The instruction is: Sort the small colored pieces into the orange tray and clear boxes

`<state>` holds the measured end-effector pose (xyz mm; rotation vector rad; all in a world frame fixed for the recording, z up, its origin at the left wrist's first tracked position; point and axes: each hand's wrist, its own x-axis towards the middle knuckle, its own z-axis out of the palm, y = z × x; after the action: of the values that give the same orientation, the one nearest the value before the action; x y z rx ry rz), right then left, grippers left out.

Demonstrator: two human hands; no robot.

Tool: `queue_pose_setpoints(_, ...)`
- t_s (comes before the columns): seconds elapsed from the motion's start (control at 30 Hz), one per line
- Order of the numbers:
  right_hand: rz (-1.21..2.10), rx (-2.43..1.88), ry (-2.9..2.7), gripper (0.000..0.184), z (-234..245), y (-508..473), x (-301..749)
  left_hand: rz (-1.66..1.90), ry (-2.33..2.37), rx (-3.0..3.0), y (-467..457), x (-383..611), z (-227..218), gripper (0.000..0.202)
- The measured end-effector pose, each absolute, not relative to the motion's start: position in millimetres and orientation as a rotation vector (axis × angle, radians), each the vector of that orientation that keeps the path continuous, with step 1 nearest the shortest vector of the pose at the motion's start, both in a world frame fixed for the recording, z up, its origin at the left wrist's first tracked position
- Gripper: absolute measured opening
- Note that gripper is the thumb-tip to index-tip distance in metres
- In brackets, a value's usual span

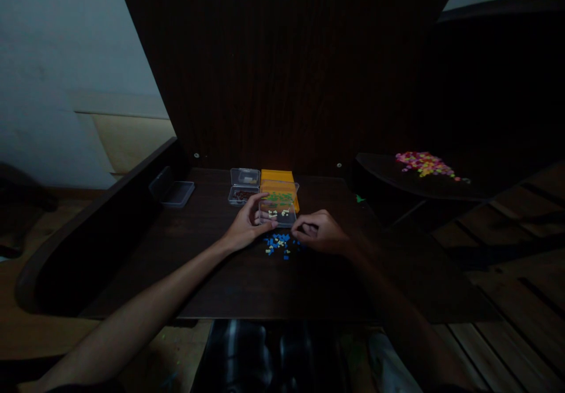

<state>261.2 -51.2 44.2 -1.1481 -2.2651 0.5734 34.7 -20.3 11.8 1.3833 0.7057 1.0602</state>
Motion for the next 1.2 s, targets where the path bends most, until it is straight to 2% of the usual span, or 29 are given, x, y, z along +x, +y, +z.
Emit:
queue_pose_setpoints(0.23, 0.65, -1.085, -2.67, 0.012, 34, -52, 258, 1.058, 0.728, 1.379, -18, 33, 13, 0.079)
queue_pose_setpoints(0.67, 0.666, -1.189, -2.739, 0.011, 37, -51, 256, 1.057, 0.705, 1.345, -19, 35, 12, 0.078)
queue_pose_setpoints(0.77, 0.801, -1.109, -2.65, 0.016, 43, -51, 258, 1.048, 0.714, 1.341, -19, 34, 12, 0.08)
queue_pose_setpoints(0.9, 0.936, -1.057, -2.392, 0.032, 48, -51, 263, 1.04, 0.707, 1.368, -19, 34, 10, 0.079)
queue_pose_setpoints(1.2, 0.483, -1.314, -2.157, 0.031, 36, -41, 260, 1.008, 0.679, 1.403, -26, 39, 8, 0.076)
